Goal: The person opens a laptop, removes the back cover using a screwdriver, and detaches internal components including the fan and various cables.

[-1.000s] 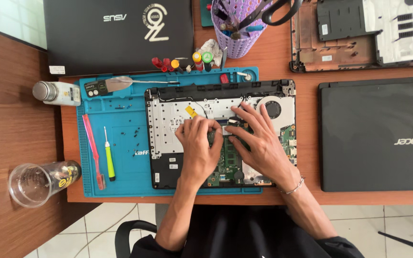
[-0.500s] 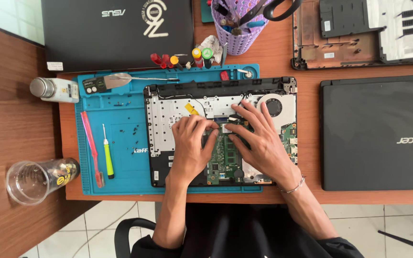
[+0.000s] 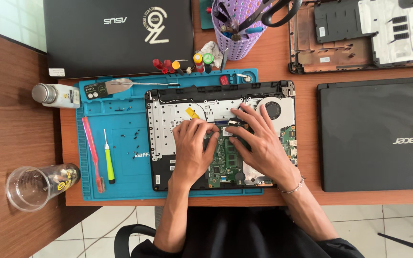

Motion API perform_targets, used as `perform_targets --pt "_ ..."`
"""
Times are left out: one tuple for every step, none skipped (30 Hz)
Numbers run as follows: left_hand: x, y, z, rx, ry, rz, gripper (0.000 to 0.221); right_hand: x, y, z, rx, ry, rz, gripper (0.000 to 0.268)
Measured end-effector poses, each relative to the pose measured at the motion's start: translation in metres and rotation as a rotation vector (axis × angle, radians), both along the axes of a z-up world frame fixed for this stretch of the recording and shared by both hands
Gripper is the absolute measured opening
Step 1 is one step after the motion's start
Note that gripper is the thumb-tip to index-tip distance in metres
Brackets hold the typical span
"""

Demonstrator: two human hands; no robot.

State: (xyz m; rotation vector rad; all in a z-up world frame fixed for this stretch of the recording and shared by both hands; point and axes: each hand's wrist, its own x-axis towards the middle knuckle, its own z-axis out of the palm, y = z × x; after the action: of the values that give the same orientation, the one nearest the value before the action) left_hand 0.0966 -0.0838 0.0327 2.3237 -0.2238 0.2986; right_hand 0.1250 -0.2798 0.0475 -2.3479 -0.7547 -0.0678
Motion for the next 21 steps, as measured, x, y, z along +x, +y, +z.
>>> perform_targets --pt "-0.0007 -0.0002 0.0003 -0.004 0.001 0.002 0.013 0.0005 -0.0003 0.0003 -0.001 -0.001 0.002 0.026" --pt "-0.0015 -0.0001 0.0007 -0.009 -0.001 0.002 0.013 0.0012 -0.0001 0.0003 -0.002 -0.003 0.005 0.026" --pt "-0.0023 0.0000 0.0011 -0.013 -0.003 0.002 0.013 0.0013 0.0004 0.0004 -0.004 -0.004 0.007 0.026" --pt "-0.0017 -0.0001 0.0012 -0.018 -0.005 0.003 0.013 0.0015 0.0008 0.0006 -0.006 -0.007 0.008 0.025" --pt "0.0002 -0.0003 0.0008 -0.012 -0.008 0.004 0.013 0.0021 0.0009 0.0007 -0.009 -0.010 0.009 0.024" --pt "0.0002 0.0000 0.0003 -0.005 -0.005 0.005 0.013 0.0014 0.0007 0.0005 -0.006 -0.003 0.011 0.025" --pt "-0.0006 0.0001 0.0000 0.002 -0.001 0.007 0.014 0.0010 0.0002 0.0003 -0.003 0.003 0.012 0.025" --pt "-0.0010 -0.0002 0.0002 0.000 -0.001 0.008 0.014 0.0013 -0.0008 0.0005 -0.001 0.006 0.010 0.026" --pt "-0.0019 -0.0002 0.0008 -0.003 -0.001 0.009 0.013 0.0010 -0.0007 0.0006 -0.002 0.003 0.011 0.025" --pt "-0.0012 -0.0005 0.0010 -0.007 -0.004 0.010 0.013 0.0016 0.0001 0.0006 -0.006 -0.003 0.012 0.025" --pt "0.0001 -0.0009 0.0010 -0.009 -0.008 0.008 0.013 0.0023 0.0003 0.0008 -0.009 -0.009 0.013 0.024" --pt "0.0000 -0.0006 0.0010 -0.009 -0.008 0.008 0.013 0.0023 0.0004 0.0007 -0.011 -0.008 0.013 0.024" --pt "-0.0001 -0.0004 0.0008 -0.009 -0.008 0.007 0.014 0.0025 0.0004 0.0004 -0.012 -0.007 0.013 0.025" --pt "-0.0006 -0.0005 0.0005 -0.007 -0.006 0.007 0.014 0.0019 0.0002 0.0001 -0.014 -0.004 0.013 0.025" --pt "-0.0008 -0.0006 0.0002 -0.005 -0.003 0.007 0.014 0.0009 -0.0002 0.0001 -0.014 -0.002 0.011 0.025" --pt "-0.0003 0.0000 0.0000 -0.001 -0.005 0.010 0.014 0.0013 0.0000 0.0001 -0.012 -0.005 0.010 0.024" --pt "-0.0004 0.0001 0.0000 -0.006 -0.005 0.012 0.014 0.0019 0.0004 0.0002 -0.011 -0.007 0.009 0.024" --pt "-0.0005 -0.0004 0.0002 -0.012 -0.005 0.013 0.013 0.0023 0.0007 0.0006 -0.011 -0.008 0.013 0.025" --pt "0.0001 -0.0005 0.0003 -0.017 -0.005 0.014 0.013 0.0027 0.0010 0.0009 -0.010 -0.010 0.016 0.025" --pt "0.0005 -0.0005 0.0003 -0.018 -0.005 0.012 0.013 0.0026 0.0006 0.0012 -0.012 -0.009 0.017 0.025" --pt "0.0010 -0.0002 0.0002 -0.018 -0.004 0.010 0.013 0.0033 0.0003 0.0012 -0.015 -0.009 0.015 0.025"
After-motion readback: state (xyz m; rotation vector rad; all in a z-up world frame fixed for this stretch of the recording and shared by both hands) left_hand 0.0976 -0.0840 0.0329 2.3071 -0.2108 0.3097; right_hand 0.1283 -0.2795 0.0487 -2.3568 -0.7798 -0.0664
